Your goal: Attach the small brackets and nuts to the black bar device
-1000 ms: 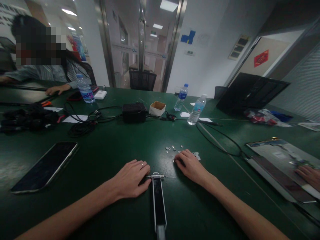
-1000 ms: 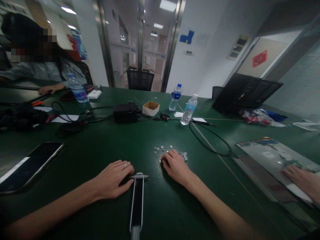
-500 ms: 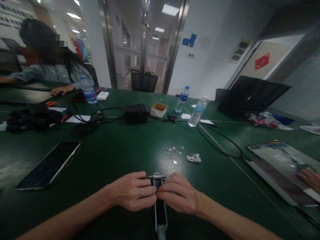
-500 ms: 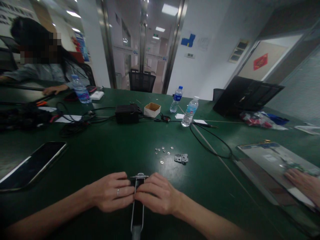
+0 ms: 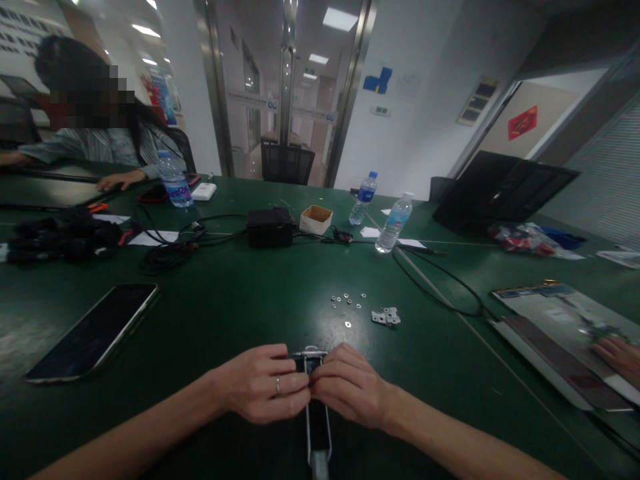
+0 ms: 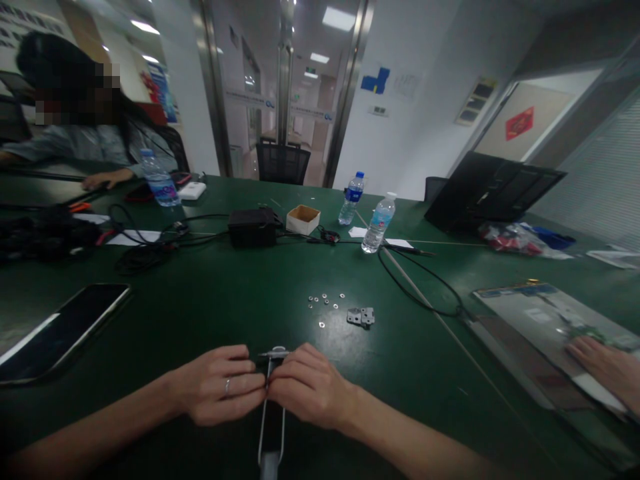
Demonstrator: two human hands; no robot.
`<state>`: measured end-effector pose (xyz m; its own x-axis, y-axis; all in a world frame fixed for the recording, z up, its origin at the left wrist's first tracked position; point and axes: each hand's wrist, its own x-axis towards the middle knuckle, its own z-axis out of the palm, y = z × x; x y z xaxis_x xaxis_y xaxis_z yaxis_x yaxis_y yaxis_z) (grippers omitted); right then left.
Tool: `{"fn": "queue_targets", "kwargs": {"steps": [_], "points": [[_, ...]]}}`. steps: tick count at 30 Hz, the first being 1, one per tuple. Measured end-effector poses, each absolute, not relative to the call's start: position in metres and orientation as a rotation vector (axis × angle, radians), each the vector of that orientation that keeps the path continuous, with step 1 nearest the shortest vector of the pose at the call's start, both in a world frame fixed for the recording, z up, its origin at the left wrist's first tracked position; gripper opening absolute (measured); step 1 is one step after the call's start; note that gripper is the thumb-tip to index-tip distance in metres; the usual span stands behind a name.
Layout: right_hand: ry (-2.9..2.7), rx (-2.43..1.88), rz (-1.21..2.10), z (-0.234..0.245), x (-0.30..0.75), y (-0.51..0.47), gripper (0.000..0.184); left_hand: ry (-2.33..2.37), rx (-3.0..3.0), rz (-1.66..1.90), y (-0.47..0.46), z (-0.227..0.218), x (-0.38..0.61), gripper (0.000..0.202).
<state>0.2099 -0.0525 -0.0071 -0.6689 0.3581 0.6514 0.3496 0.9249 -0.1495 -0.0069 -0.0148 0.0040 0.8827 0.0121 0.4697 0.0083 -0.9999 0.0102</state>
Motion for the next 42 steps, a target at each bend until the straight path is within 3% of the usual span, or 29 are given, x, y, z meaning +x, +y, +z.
{"fn": "queue_targets", "kwargs": {"steps": [6,14,32,42], "points": [[-2.18,-0.638,0.001,-0.008,0.221,-0.037,0.01,0.204,2.905,0.939,-0.004,0.0,-0.013,0.02],[-2.397,-1.016,0.102,-0.008,0.242,-0.02,0.017,0.513,2.557,0.543,0.015,0.0,-0.024,0.014],[-2.496,-0.992,0.233,-0.005,0.236,-0.023,0.01,0.552,2.444,0.519,0.015,-0.004,-0.023,0.017],[-2.462,-0.991,0.231,-0.015,0.237,-0.02,0.01,0.646,2.447,0.549,0.019,-0.01,-0.024,0.007]]}}
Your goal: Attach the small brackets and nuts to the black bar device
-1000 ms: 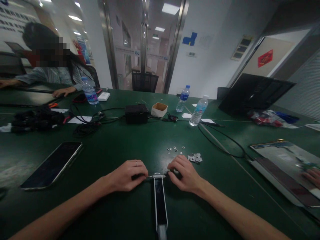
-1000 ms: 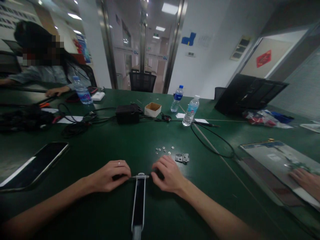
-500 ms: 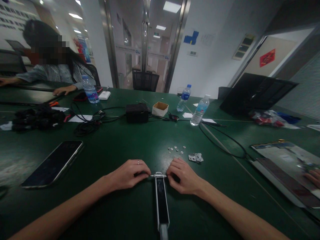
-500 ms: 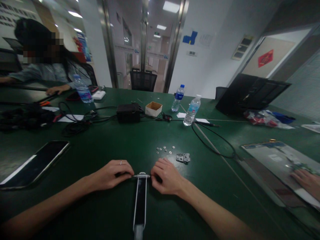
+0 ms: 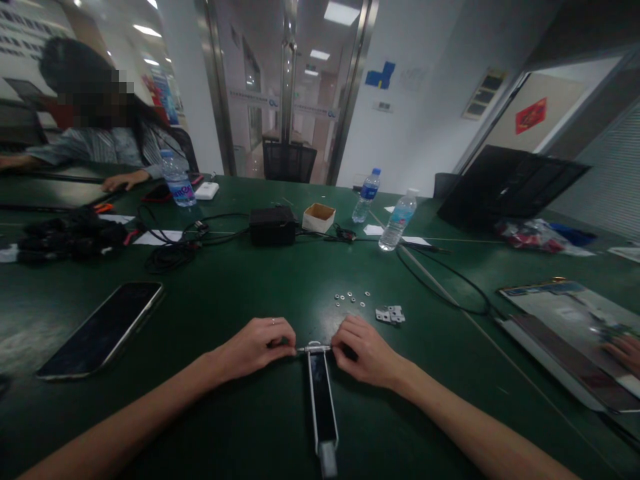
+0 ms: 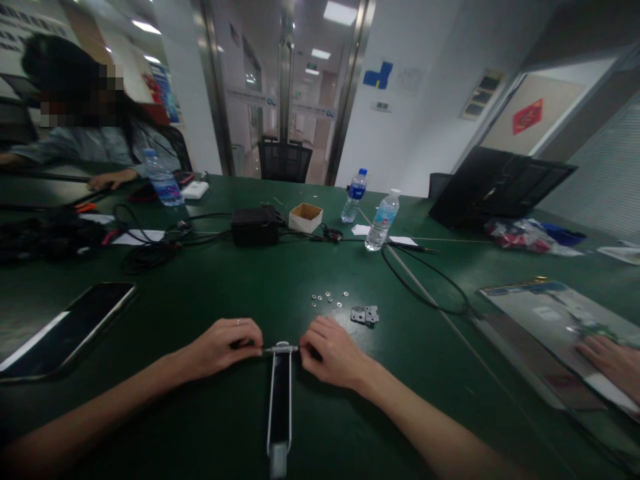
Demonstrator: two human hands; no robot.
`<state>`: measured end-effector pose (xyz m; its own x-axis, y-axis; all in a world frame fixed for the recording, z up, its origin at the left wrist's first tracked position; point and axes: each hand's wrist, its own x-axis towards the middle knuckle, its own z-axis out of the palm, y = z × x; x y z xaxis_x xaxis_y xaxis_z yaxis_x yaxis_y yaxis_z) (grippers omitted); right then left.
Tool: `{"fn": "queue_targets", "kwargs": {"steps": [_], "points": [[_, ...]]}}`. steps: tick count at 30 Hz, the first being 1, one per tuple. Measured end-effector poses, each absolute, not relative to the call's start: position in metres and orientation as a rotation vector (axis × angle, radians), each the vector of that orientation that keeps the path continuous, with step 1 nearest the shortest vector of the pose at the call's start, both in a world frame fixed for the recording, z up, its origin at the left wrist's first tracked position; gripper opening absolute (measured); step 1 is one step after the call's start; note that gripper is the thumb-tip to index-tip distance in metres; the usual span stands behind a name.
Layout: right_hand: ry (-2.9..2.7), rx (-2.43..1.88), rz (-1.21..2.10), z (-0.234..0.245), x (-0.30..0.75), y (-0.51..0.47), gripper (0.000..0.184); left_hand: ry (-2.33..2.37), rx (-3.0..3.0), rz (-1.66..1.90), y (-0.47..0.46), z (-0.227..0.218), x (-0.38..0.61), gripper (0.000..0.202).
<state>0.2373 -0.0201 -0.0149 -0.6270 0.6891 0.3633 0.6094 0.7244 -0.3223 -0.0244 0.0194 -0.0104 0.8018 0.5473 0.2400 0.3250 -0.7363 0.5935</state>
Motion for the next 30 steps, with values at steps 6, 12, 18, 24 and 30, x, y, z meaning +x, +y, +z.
{"fn": "queue_targets", "kwargs": {"steps": [6,12,18,24,30], "points": [[-2.454,-1.006,0.229,-0.0158,0.2382,-0.0193,0.01,0.605,2.483,0.529,0.0171,-0.0069,-0.0232,0.014],[-2.478,-0.996,0.238,-0.0143,0.2381,-0.0195,0.011,0.632,2.524,0.523,0.0137,-0.0018,-0.0196,0.016],[-2.483,-1.021,0.255,-0.0143,0.2381,-0.0196,0.013,0.767,2.489,0.518,0.0132,-0.0049,-0.0199,0.01],[-2.491,-1.048,0.261,-0.0149,0.2382,-0.0202,0.012,0.727,2.367,0.536,0.0166,-0.0066,-0.0217,0.013],[-2.448,-1.109,0.251,-0.0153,0.2369,-0.0208,0.014,0.647,2.296,0.547,0.0195,-0.0025,-0.021,0.012]]}}
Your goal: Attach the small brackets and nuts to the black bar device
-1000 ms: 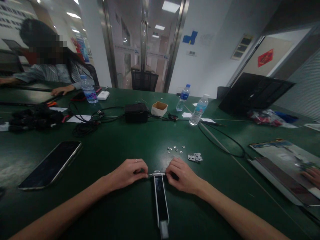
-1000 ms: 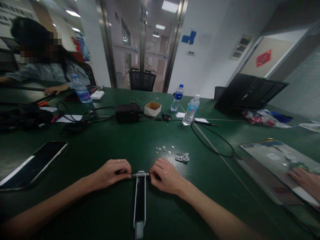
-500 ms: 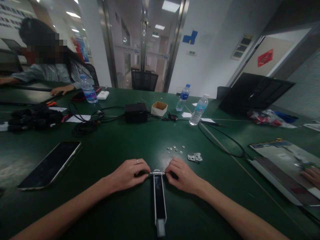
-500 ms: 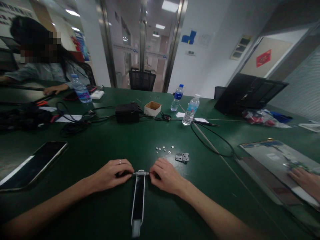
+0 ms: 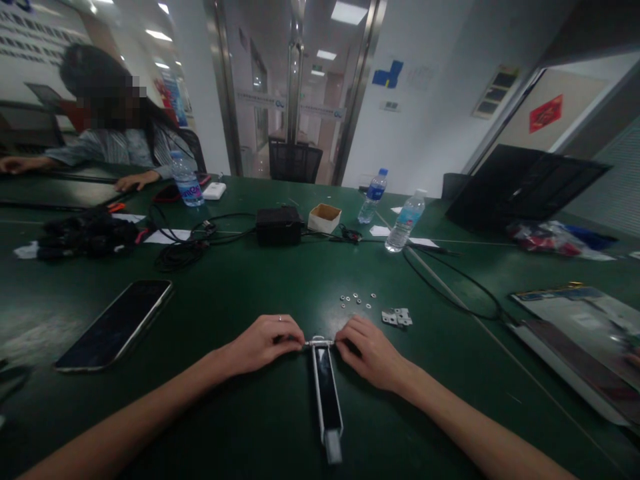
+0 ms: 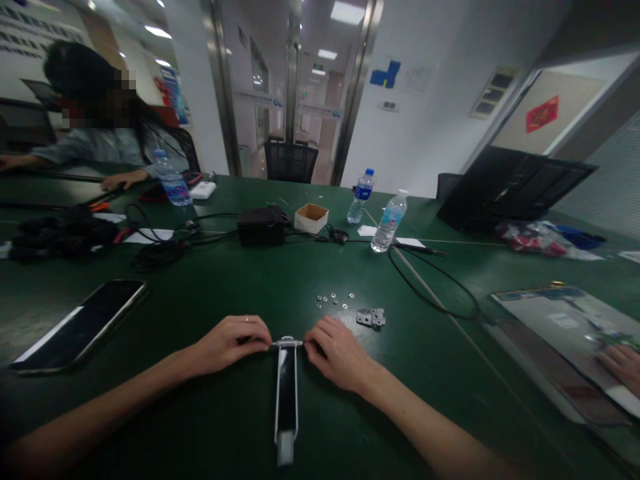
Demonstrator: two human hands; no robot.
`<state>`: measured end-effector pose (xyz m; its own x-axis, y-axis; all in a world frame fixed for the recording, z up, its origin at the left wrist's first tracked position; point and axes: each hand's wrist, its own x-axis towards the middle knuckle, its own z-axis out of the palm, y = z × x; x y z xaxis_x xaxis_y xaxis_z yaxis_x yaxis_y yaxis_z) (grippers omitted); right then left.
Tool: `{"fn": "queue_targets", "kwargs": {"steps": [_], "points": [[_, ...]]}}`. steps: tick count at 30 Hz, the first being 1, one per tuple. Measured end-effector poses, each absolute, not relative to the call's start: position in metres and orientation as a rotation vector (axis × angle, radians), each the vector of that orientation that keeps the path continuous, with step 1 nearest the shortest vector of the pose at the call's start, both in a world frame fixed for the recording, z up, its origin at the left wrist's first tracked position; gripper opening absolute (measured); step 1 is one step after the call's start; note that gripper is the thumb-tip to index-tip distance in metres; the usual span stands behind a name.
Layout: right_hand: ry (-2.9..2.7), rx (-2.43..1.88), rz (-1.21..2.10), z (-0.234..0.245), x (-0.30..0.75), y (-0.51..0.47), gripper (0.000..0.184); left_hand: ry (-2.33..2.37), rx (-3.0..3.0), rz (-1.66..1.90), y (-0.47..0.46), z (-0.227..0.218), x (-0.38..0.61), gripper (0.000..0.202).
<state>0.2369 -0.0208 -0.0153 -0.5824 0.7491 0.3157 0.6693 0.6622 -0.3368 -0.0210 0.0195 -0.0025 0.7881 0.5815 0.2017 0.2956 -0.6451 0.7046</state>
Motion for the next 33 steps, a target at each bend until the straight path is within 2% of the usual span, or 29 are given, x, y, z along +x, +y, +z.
{"fn": "queue_targets", "kwargs": {"steps": [9,17,33], "points": [[-2.472,-1.175,0.285,-0.008,0.235,-0.023,0.018,0.612,2.235,0.51,0.02,-0.006,-0.022,0.013],[-2.477,-1.19,0.305,-0.01,0.236,-0.024,0.019,0.933,2.222,0.476,0.019,0.001,-0.019,0.01],[-2.446,-1.141,0.337,-0.014,0.231,-0.022,0.016,0.935,2.448,0.467,0.009,0.0,-0.016,0.019]]}}
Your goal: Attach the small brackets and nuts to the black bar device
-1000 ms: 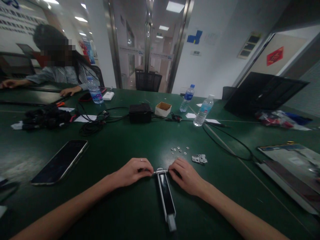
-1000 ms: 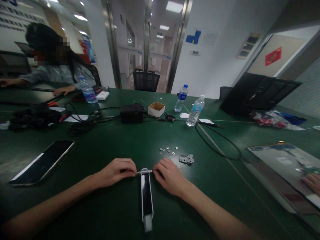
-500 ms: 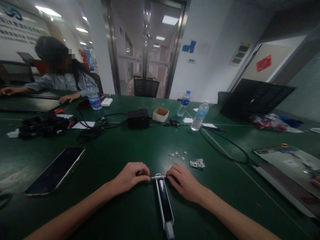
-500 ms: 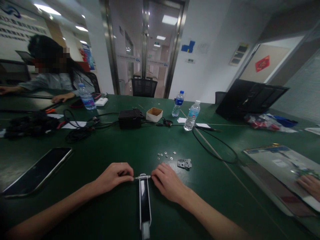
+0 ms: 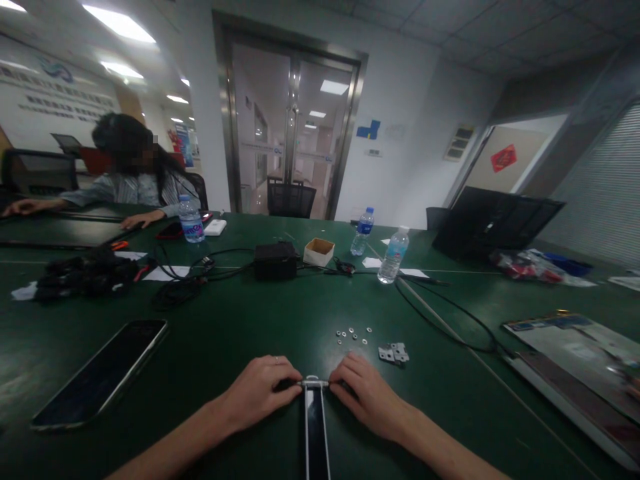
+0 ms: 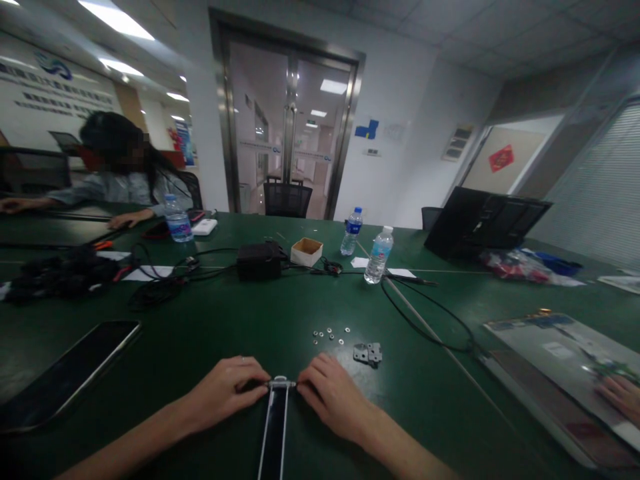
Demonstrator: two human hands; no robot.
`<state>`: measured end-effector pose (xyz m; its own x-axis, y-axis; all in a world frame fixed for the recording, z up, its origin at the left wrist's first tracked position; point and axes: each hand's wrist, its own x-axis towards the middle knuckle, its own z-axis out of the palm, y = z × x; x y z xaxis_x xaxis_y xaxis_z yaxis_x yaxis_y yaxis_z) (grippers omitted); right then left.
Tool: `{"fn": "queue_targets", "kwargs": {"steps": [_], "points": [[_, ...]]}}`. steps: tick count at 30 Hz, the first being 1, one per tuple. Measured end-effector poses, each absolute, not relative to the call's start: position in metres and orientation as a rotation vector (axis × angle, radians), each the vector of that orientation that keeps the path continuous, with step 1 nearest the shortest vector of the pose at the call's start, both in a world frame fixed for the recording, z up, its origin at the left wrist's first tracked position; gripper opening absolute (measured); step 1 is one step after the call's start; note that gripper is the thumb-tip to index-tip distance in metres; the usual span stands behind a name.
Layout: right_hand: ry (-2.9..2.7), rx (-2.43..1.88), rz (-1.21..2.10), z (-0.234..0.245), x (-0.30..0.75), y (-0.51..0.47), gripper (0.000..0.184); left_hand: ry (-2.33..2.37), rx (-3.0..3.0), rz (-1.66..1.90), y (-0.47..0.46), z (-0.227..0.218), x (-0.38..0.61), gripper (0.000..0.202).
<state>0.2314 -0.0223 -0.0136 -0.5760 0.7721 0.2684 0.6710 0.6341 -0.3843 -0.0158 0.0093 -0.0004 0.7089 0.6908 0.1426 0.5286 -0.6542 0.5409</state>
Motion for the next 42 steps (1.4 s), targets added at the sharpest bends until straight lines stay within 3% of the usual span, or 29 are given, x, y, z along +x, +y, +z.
{"fn": "queue_targets", "kwargs": {"steps": [6,16,25,36,42], "points": [[-2.382,-1.163,0.275,-0.01,0.231,-0.021,0.013,0.906,2.588,0.486,0.008,-0.005,-0.015,0.021],[-2.225,-1.489,-0.042,-0.021,0.248,0.0,0.029,0.958,2.637,0.453,0.006,-0.007,-0.016,0.021],[-2.265,-1.495,-0.003,-0.022,0.244,-0.001,0.008,0.944,2.633,0.465,0.01,-0.012,-0.016,0.023],[-2.445,-1.571,0.102,-0.007,0.244,-0.013,0.004,0.935,2.612,0.464,0.012,-0.01,-0.017,0.025],[-2.482,-1.509,0.0,-0.006,0.243,-0.017,0.005,0.98,2.564,0.467,0.012,-0.011,-0.017,0.025]]}}
